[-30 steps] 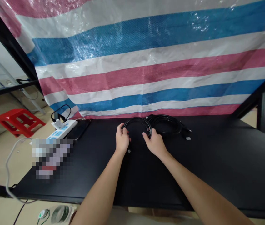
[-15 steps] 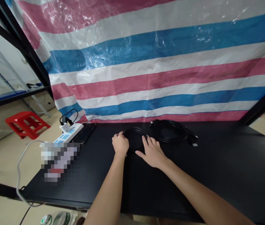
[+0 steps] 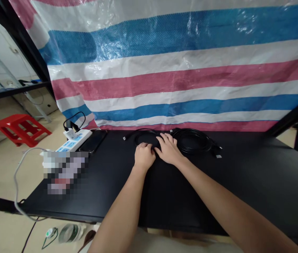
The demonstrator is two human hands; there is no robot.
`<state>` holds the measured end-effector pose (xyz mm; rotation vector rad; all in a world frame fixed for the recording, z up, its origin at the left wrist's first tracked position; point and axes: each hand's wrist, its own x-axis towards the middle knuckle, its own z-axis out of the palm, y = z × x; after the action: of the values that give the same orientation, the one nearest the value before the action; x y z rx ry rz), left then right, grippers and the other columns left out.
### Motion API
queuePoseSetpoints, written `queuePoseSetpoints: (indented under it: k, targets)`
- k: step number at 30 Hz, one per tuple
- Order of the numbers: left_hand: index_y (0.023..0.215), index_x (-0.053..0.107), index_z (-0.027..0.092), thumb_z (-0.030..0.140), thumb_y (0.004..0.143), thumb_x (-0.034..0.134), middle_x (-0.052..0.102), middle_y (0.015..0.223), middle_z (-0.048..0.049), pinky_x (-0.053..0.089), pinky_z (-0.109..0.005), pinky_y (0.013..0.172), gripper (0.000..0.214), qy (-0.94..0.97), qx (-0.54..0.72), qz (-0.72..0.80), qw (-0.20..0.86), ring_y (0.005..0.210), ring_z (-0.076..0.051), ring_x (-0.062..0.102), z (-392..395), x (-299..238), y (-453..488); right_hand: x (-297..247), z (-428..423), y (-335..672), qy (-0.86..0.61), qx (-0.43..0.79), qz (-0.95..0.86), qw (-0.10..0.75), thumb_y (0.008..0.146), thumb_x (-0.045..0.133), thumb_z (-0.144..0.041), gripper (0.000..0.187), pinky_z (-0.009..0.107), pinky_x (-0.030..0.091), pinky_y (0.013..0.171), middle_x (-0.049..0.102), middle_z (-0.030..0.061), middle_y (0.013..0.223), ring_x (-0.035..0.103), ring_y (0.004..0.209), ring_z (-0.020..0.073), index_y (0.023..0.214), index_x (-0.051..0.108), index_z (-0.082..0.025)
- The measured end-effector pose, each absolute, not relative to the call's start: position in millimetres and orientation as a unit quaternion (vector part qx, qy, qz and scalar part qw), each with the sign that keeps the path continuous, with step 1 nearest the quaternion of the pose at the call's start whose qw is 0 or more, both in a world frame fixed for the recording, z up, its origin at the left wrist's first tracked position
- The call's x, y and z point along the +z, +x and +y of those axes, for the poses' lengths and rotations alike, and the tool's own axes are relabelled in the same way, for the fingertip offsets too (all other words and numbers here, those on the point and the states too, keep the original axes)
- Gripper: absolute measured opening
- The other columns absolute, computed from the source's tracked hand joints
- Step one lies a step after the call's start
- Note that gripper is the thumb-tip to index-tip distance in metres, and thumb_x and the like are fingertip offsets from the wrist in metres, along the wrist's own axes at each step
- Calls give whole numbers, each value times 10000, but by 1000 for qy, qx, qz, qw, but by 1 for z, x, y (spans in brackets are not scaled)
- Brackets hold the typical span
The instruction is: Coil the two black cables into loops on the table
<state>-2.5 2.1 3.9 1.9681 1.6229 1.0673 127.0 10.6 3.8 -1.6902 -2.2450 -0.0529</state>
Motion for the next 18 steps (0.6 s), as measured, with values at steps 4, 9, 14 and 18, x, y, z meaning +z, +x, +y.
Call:
queuePoseSetpoints:
  k: [4,9,14,18]
  targets:
    - [633,658,217,90,562,677,674,977,-126,238,-476,1103,146,665,436,561,230,1177,-349,515,0,6,-1,8,5,164,-608,-71,-745,265,821,441,-290,335,485,368,871,597,150,1188,437,1119,331,1060,656,-196]
    - [622,670,230,200,622,711,672,1050,-122,132,-528,1122,50,652,451,567,223,1232,-356,467,-4,7,6,6,2,235,-707,-112,-594,367,749,473,-285,228,493,379,819,627,145,944,484,950,327,850,651,-186]
    - [706,699,262,174,659,658,657,1151,-98,163,-552,1103,109,685,388,586,192,1277,-339,432,-1,3,9,-9,2,280,-775,-79,-480,402,675,513,-287,176,525,391,799,613,140,814,505,871,335,774,619,-187]
    - [914,697,249,165,663,625,591,1257,-127,223,-546,1080,275,692,337,622,143,1308,-342,397,0,4,9,-7,0,284,-794,-33,-462,393,629,568,-314,135,511,416,807,620,112,737,544,807,310,687,601,-197]
